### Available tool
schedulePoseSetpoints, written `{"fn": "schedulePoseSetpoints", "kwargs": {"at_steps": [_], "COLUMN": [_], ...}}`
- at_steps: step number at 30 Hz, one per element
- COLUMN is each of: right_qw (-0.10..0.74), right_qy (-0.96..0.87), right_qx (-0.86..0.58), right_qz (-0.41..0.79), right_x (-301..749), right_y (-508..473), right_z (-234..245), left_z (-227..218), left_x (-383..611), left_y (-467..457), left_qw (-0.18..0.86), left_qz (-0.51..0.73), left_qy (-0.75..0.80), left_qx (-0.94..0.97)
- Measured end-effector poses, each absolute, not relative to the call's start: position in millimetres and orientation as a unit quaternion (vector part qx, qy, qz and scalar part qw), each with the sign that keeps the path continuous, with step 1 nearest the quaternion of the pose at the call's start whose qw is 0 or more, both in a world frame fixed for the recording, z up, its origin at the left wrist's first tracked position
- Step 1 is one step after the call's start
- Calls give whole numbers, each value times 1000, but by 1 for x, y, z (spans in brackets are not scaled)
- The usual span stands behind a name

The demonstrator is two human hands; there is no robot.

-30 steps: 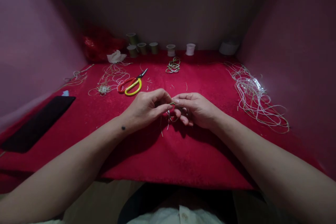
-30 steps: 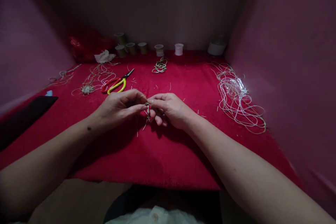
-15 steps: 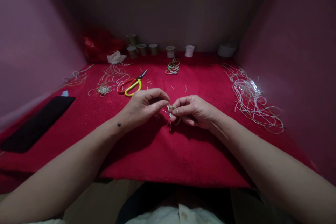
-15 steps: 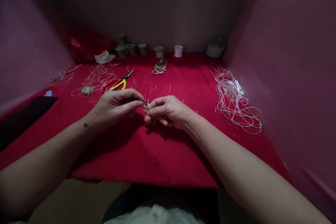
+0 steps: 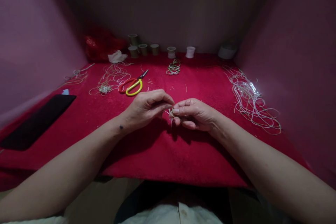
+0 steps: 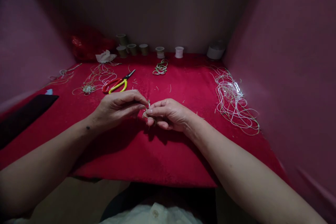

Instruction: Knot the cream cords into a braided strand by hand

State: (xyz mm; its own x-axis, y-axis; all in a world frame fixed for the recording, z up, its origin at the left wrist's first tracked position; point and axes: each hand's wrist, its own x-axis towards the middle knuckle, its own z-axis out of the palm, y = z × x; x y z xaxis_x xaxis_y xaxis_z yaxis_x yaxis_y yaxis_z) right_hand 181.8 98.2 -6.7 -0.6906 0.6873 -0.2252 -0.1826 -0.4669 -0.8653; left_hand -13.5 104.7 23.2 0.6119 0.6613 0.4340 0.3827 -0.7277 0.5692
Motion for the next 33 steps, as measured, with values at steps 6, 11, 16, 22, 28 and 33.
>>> {"fn": "schedulePoseSetpoints", "kwargs": {"at_steps": [6, 11, 16, 22, 28, 33], "right_qw": [342, 367, 362, 332, 314, 317], "right_qy": [-456, -470, -484, -493, -512, -519], "right_qx": [-274, -250, -258, -260, -265, -281], "right_qz": [775, 763, 753, 761, 754, 742], "right_x": [189, 199, 201, 201, 202, 200], "right_y": [102, 107, 108, 106, 105, 108], "right_z": [2, 8, 5, 2, 0, -4], "left_z": [16, 14, 9, 9, 7, 8], "left_x": [-20, -22, -24, -27, -29, -31], "left_y": [117, 122, 128, 131, 136, 138], "left_qw": [48, 44, 61, 83, 95, 92], "left_qz": [329, 365, 386, 390, 405, 417], "left_qy": [264, 293, 302, 342, 378, 406], "left_qx": [905, 883, 869, 851, 827, 808]}}
